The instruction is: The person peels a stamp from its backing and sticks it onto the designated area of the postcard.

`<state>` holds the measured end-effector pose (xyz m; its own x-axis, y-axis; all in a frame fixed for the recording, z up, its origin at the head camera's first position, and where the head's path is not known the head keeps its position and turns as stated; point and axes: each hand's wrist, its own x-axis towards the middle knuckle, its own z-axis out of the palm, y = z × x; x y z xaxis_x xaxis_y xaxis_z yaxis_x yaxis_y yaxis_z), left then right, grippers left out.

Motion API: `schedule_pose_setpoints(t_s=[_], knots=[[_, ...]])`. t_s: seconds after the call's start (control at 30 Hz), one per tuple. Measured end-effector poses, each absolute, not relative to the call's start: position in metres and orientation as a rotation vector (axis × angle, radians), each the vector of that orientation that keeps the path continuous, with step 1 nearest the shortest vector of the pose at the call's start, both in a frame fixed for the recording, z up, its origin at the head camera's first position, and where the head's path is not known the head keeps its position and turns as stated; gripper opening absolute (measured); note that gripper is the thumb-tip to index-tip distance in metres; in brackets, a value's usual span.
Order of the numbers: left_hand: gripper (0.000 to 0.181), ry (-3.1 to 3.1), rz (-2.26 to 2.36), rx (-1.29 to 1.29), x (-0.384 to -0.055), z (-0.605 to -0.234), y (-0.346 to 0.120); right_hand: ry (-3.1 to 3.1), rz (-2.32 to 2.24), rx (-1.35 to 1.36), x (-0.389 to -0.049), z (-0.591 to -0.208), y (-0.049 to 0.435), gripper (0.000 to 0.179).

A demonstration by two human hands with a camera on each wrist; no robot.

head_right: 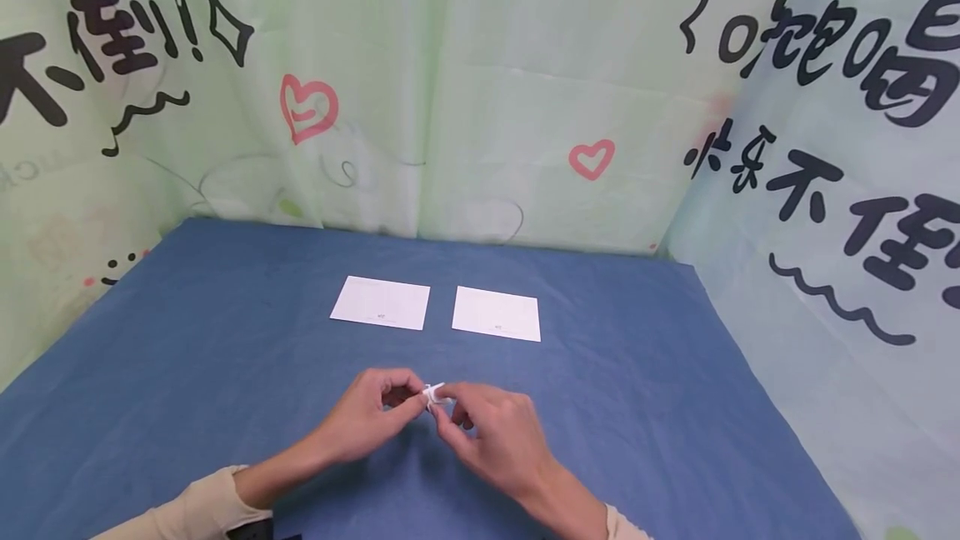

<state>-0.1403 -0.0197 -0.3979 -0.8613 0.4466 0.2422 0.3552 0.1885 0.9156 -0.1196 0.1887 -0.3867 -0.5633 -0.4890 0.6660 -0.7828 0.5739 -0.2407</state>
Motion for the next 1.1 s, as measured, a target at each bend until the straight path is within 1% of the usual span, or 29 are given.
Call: schedule_pose_setpoints(t_s=[0.53,0.87,1.03,1.1], knots=[[0.013,2.352,1.782,0.794,-0.137,-0.398,-0.023,-2.236,0.727,0.995,-0.121,-0.384,0.192,0.016],[0.013,2.413,1.773,0.746,-0.137,-0.404,-0.031,-2.235,0.699,0.880,-0.123,-0.378,0.215,0.020],[0.013,2.415,1.777,0.729,-0.138,-0.405,-0.035,-2.225,0.679,0.802,-0.126,-0.374,0.230,0.017],[0.013,2.410,1.783,0.722,-0.138,-0.404,-0.036,-2.223,0.674,0.777,-0.127,-0.372,0.236,0.013]])
